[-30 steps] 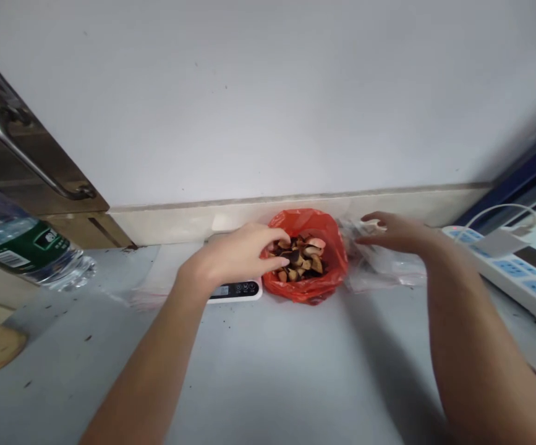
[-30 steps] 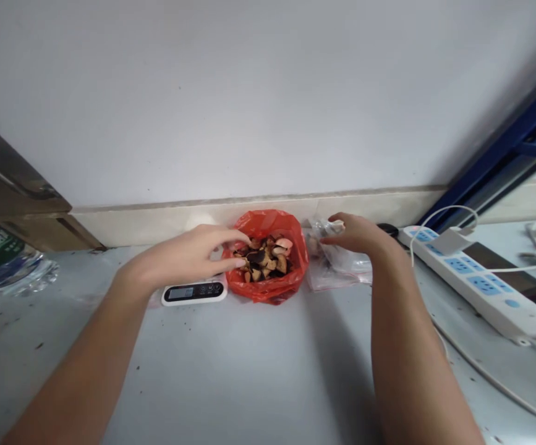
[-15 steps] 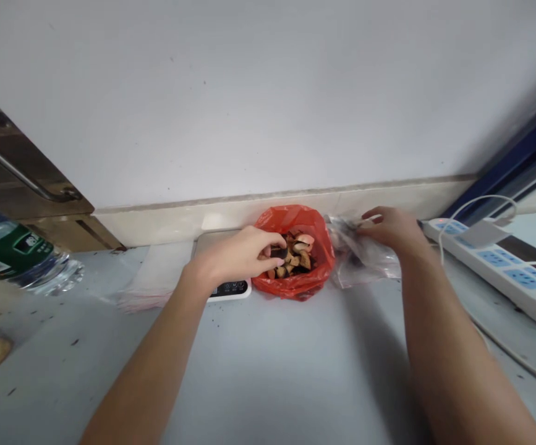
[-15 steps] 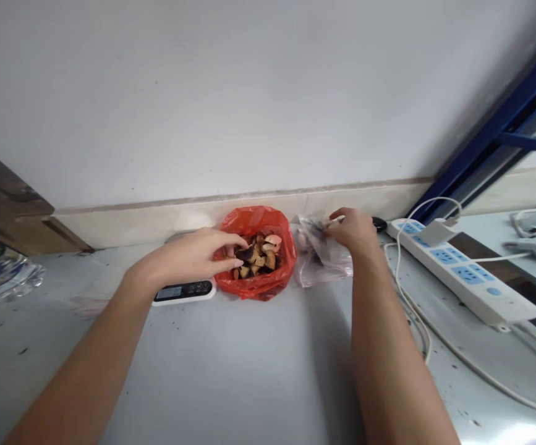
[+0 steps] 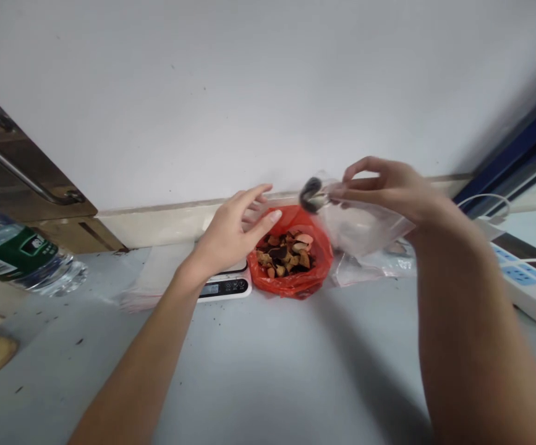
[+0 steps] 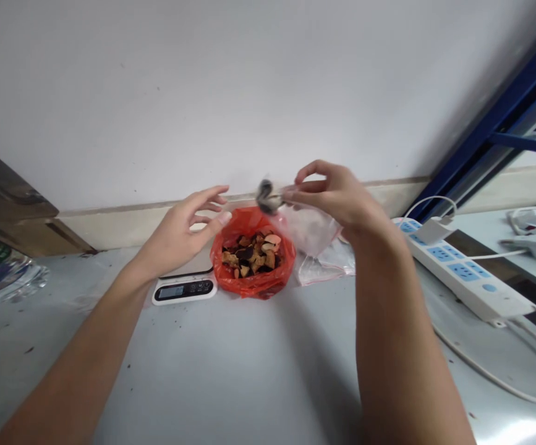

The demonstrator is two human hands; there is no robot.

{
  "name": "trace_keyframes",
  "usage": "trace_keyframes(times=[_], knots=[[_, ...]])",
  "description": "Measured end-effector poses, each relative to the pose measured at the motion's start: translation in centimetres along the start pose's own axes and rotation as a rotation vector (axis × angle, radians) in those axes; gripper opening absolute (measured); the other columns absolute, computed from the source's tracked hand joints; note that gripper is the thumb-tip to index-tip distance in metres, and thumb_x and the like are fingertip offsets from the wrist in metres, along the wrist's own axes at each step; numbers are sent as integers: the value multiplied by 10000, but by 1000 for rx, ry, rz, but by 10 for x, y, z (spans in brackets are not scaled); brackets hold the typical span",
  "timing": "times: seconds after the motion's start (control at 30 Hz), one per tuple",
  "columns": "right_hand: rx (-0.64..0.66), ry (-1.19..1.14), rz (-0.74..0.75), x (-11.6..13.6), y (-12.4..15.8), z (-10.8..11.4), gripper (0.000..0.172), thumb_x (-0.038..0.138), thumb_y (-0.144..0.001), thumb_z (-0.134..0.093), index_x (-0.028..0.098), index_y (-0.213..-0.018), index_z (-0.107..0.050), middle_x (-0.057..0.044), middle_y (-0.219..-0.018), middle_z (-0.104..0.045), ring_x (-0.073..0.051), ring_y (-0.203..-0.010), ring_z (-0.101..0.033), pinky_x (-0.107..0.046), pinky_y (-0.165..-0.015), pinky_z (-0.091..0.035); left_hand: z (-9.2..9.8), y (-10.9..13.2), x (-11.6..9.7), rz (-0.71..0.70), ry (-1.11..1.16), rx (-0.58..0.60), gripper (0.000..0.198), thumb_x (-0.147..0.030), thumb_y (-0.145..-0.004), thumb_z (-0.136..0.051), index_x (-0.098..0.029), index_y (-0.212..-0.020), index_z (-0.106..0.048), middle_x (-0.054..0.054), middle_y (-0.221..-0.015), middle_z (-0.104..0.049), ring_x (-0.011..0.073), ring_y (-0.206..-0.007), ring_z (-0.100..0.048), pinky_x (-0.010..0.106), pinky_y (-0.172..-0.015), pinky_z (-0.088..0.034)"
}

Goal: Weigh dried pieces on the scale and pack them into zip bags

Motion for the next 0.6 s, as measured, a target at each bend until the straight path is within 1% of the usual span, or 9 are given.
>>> trace_keyframes(times=[0.07,0.17,0.23,0.3,0.37,0.43,0.47,0.53,0.6], knots=[[284,-247,-59,7,3,-31,301,296,-672,-820,248,-806,-555,-8,-768,-731,-174,-680,-677,-285,-624,-509,3,0,-2,-20,79,-21,465,-430,-943,-606,-214,-1354,-620,100,-1379,-653,221,-1226,-628,310,-994,-533],[526,-422,-101,7,7,-67,324,257,-627,-862,243,-789,-582,45,-673,-650,-151,-602,-615,-282,-605,-511,6,1,-3,-49,156,37,292,-452,-963,-577,-198,-1030,-703,67,-1080,-739,197,-1021,-684,284,-879,-560],[543,-483,-121,3,6,-79,287,294,-672,-861,231,-800,-612,35,-708,-665,-149,-620,-623,-280,-624,-527,11,0,1,-36,171,14,296,-460,-958,-581,-196,-853,-667,33,-848,-704,169,-805,-673,264,-735,-559],[503,-530,-157,-2,2,-82,251,424,-800,-788,213,-854,-664,-11,-797,-722,-166,-683,-663,-290,-671,-553,18,-1,7,-4,180,-86,279,-436,-940,-611,-203,-787,-625,10,-741,-654,156,-696,-643,252,-638,-532],[457,-562,-213,-6,-2,-79,395,576,-942,-600,198,-925,-711,-63,-864,-757,-188,-751,-697,-307,-728,-575,26,0,13,33,165,-211,248,-386,-929,-623,-209,-759,-599,3,-709,-631,153,-668,-632,248,-600,-512],[447,-546,-277,-10,-3,-74,598,699,-987,-416,199,-932,-737,-94,-862,-764,-203,-758,-709,-329,-746,-587,34,0,18,66,127,-315,226,-335,-927,-616,-212,-741,-577,-2,-712,-621,145,-666,-620,240,-586,-496],[449,-521,-288,-11,-4,-71,646,750,-964,-409,200,-897,-741,-95,-837,-759,-202,-731,-703,-334,-731,-590,36,1,19,81,106,-350,220,-313,-928,-607,-213,-736,-565,-5,-722,-618,140,-671,-615,235,-587,-492],[472,-437,-246,-10,-3,-66,608,788,-852,-595,198,-793,-732,-74,-765,-735,-184,-669,-675,-324,-693,-583,40,1,22,106,77,-386,217,-290,-936,-585,-216,-737,-539,-11,-740,-614,132,-680,-610,227,-597,-491],[515,-342,-154,-7,-1,-66,511,689,-689,-831,194,-690,-704,-37,-689,-698,-157,-631,-637,-301,-657,-561,41,1,24,129,63,-390,203,-291,-946,-565,-221,-759,-531,-18,-740,-610,128,-668,-609,225,-597,-489]])
Point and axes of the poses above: each hand's wrist, its own y-axis away from the middle knuckle, its own z-axis out of the back of the hand, x = y × z, the point moved 5 cm from there along -y, towards the middle knuckle
